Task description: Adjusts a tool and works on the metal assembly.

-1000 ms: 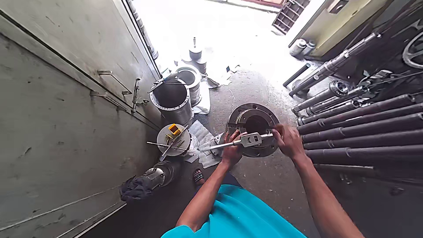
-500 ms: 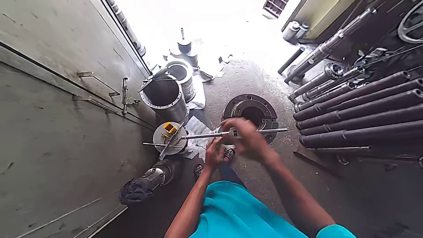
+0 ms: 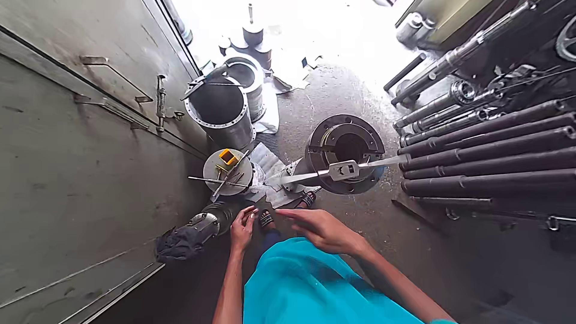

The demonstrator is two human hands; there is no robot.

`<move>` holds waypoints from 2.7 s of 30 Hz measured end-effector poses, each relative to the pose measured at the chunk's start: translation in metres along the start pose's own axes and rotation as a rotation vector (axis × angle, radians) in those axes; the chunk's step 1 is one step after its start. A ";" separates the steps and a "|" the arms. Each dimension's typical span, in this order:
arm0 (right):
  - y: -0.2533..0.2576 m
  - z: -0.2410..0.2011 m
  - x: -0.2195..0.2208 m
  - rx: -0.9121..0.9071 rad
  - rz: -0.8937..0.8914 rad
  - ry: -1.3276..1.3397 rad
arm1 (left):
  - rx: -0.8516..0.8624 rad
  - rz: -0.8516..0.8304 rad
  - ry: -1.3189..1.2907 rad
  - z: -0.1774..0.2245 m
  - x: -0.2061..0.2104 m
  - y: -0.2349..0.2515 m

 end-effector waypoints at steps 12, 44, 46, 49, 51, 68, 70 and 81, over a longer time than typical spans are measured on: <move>-0.056 0.097 -0.148 0.421 0.291 -0.899 | -0.003 0.065 0.063 0.013 0.017 -0.013; -0.164 0.099 -0.045 0.561 0.737 -0.421 | 0.216 -0.088 0.624 0.257 0.099 0.102; -0.159 0.087 -0.010 0.394 0.731 -0.122 | 0.133 -0.183 0.561 0.281 0.167 0.133; -0.158 0.099 0.009 0.320 0.721 0.143 | 0.036 -0.376 0.661 0.305 0.270 0.150; -0.174 0.116 0.006 0.438 0.808 0.129 | 0.192 -0.577 0.893 0.300 0.323 0.115; -0.332 0.304 0.158 1.212 0.746 0.798 | 1.026 -0.291 1.021 0.219 0.030 -0.016; -0.324 0.316 0.177 1.241 0.695 0.865 | 0.855 0.017 1.014 0.230 0.010 -0.010; -0.325 0.325 0.229 1.269 0.813 1.171 | 0.181 -0.204 0.479 0.312 0.262 0.226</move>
Point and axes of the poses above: each hand's wrist, its own y-axis towards the middle knuckle, its own x-axis out of the palm, z = x × y, the point moved 7 cm from there along y, towards the middle knuckle, and after that the axes turned 4 degrees about -z, right-handed, at the moved point
